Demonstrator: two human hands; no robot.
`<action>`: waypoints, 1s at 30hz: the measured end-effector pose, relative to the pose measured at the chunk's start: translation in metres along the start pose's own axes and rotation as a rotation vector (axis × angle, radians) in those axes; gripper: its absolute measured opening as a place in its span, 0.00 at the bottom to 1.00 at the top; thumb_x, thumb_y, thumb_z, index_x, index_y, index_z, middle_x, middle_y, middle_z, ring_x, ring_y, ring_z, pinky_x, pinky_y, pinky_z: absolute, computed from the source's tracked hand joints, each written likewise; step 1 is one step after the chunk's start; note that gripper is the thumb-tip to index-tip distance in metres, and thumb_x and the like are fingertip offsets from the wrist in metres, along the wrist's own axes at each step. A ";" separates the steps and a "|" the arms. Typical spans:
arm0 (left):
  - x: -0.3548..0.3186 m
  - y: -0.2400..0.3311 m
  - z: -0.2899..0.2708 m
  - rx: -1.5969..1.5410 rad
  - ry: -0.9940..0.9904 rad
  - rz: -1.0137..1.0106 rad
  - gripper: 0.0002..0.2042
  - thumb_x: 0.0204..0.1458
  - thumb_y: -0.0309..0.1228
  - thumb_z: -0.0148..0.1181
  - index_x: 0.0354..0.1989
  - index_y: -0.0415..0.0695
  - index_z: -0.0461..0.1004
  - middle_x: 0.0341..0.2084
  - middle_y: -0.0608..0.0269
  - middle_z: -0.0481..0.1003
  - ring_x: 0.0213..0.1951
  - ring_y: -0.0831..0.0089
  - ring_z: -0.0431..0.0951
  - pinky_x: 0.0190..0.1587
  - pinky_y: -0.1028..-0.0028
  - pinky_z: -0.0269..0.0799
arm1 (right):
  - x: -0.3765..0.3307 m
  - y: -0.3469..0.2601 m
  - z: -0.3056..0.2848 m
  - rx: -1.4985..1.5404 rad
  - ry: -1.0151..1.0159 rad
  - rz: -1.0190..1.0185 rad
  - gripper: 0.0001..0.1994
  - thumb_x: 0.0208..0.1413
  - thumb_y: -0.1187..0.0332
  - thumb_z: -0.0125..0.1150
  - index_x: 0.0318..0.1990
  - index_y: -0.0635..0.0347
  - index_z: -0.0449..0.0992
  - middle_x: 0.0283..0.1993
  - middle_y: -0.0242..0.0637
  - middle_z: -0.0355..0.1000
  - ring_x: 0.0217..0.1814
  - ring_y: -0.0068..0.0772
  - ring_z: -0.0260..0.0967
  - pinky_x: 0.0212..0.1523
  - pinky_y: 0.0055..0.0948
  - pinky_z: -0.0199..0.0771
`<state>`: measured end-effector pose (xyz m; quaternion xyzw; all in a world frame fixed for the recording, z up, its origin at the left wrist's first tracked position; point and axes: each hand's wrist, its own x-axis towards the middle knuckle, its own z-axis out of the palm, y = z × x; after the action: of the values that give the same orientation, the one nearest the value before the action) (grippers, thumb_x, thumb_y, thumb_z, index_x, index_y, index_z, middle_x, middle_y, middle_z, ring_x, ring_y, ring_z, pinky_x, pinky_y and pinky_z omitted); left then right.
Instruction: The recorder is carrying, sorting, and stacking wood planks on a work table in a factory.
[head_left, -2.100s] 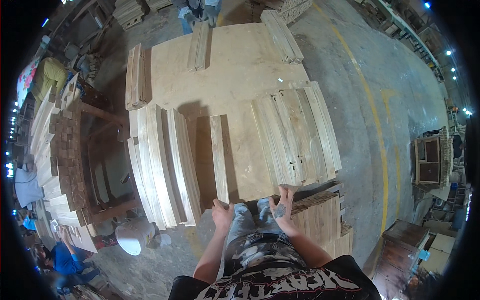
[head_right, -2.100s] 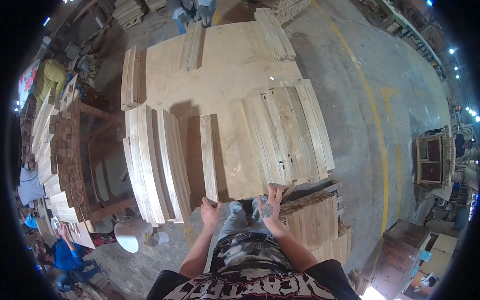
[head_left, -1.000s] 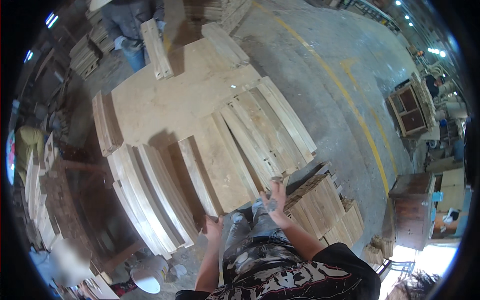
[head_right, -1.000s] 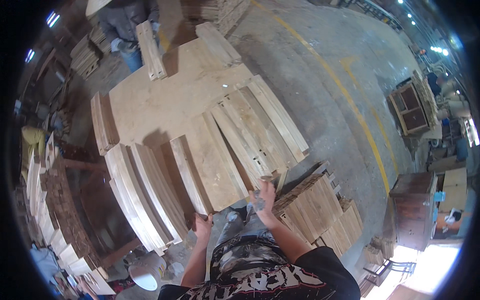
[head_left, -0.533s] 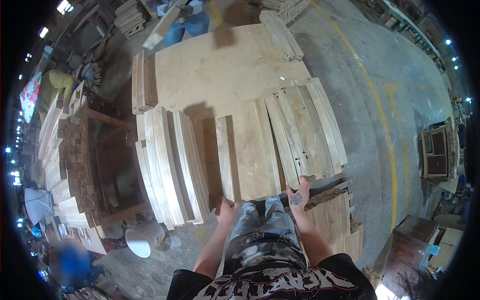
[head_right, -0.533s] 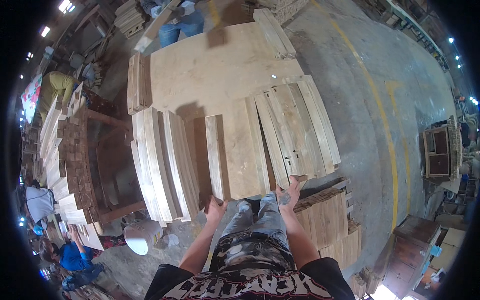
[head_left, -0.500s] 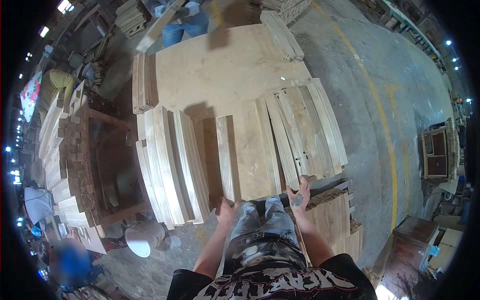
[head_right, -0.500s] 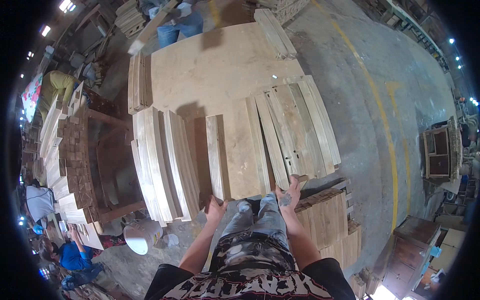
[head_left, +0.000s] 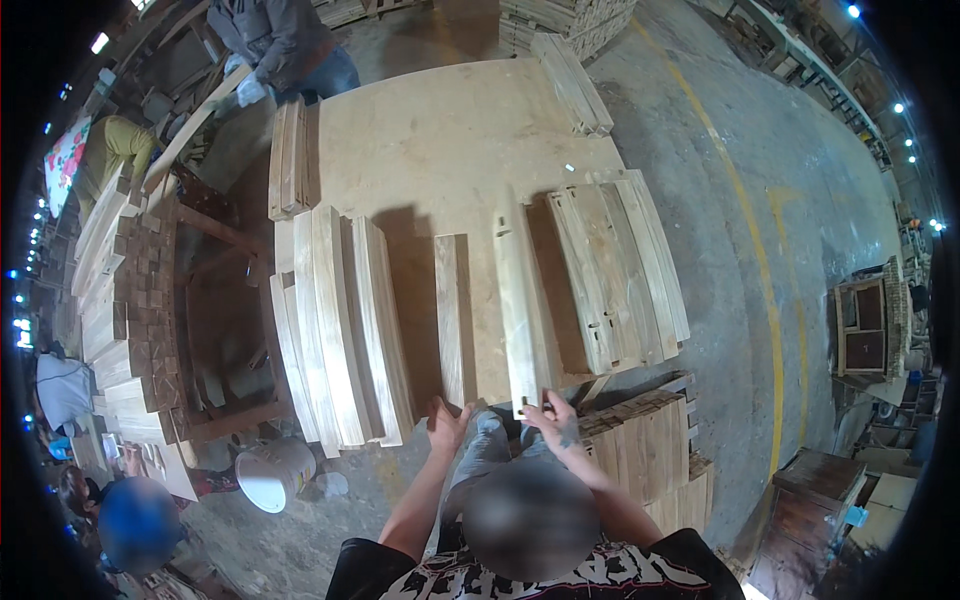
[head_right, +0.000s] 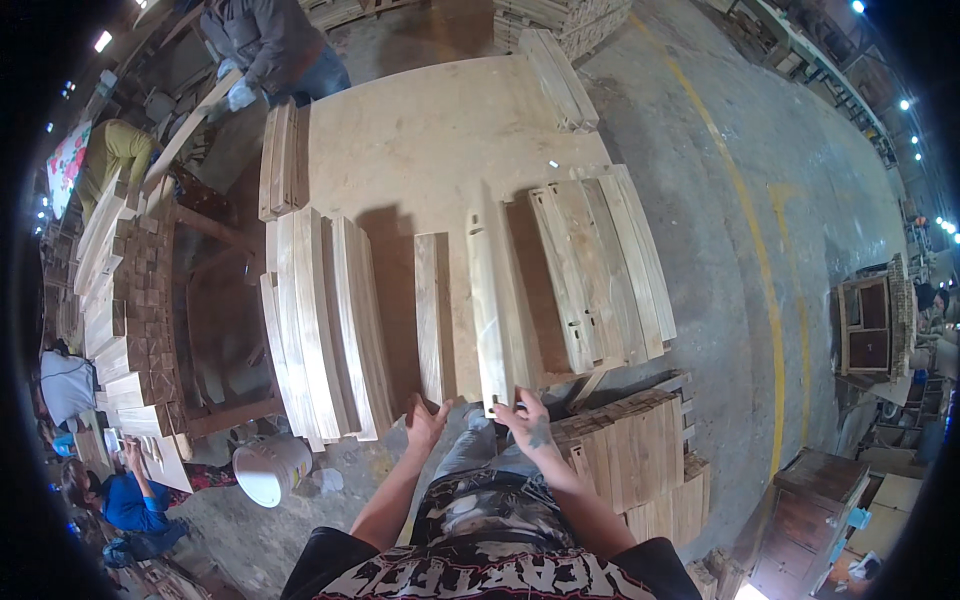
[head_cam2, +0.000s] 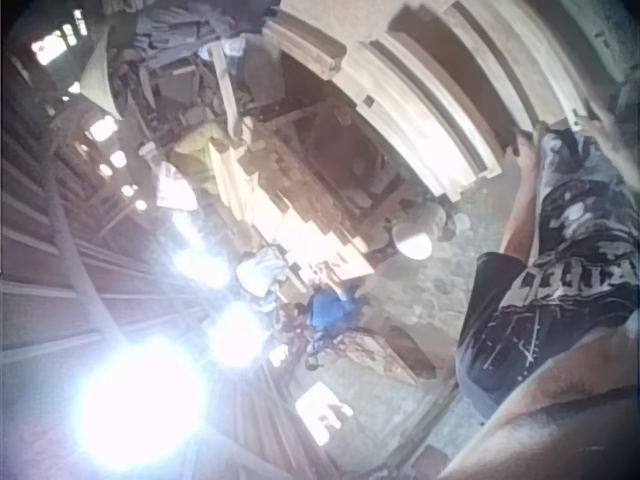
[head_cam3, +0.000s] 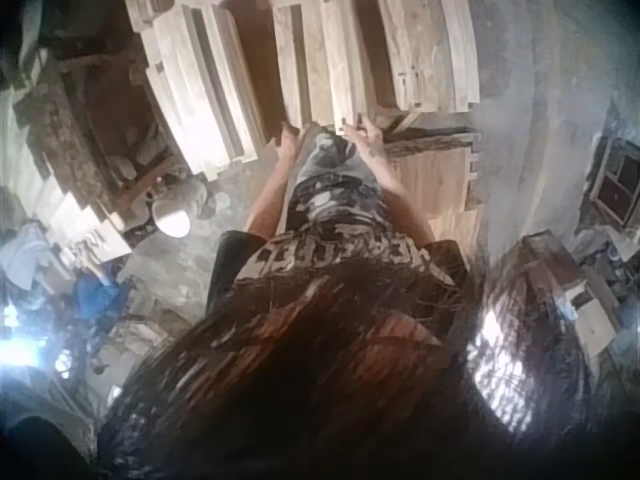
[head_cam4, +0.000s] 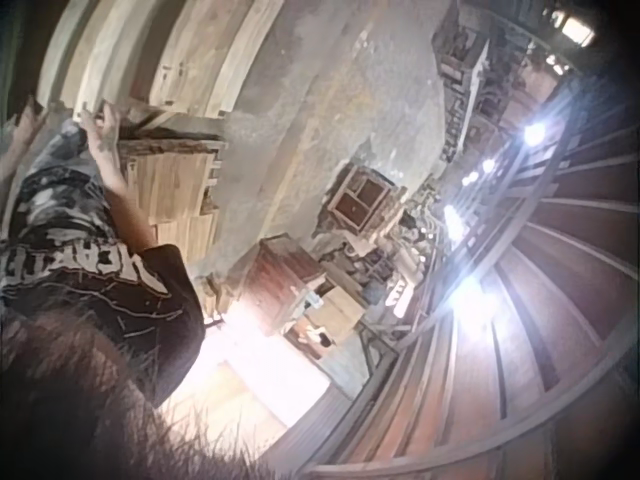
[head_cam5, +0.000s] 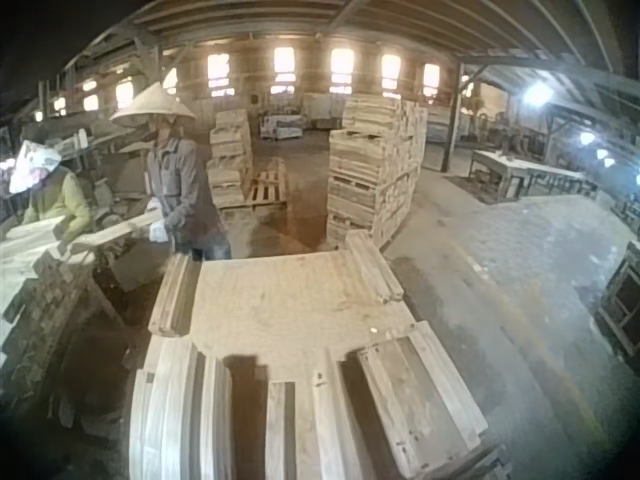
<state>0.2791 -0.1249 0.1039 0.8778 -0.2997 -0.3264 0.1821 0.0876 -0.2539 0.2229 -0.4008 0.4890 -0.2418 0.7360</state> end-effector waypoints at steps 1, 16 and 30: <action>-0.002 -0.008 0.004 -0.040 0.077 -0.019 0.30 0.48 0.51 0.66 0.42 0.35 0.63 0.33 0.45 0.71 0.35 0.48 0.76 0.39 0.56 0.74 | 0.007 0.015 0.009 -0.071 0.011 0.004 0.19 0.55 0.74 0.65 0.54 0.66 0.69 0.46 0.38 0.72 0.45 0.32 0.75 0.42 0.29 0.84; -0.040 0.006 0.021 -1.129 -0.356 -0.476 0.33 0.62 0.56 0.46 0.58 0.35 0.67 0.48 0.53 0.75 0.50 0.67 0.75 0.51 0.66 0.71 | 0.013 0.112 0.009 -0.163 0.124 0.481 0.36 0.62 0.40 0.49 0.64 0.62 0.59 0.61 0.49 0.66 0.60 0.48 0.69 0.55 0.41 0.74; -0.044 0.005 -0.016 -1.344 -0.362 -0.397 0.22 0.65 0.45 0.48 0.55 0.37 0.69 0.43 0.53 0.77 0.44 0.64 0.79 0.50 0.63 0.75 | 0.023 0.096 0.010 -0.172 -0.055 0.453 0.36 0.55 0.46 0.65 0.61 0.61 0.59 0.48 0.43 0.72 0.47 0.37 0.77 0.45 0.35 0.80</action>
<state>0.2614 -0.0982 0.1384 0.5462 0.1053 -0.6071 0.5675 0.1028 -0.2140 0.1338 -0.3487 0.5649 -0.0170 0.7477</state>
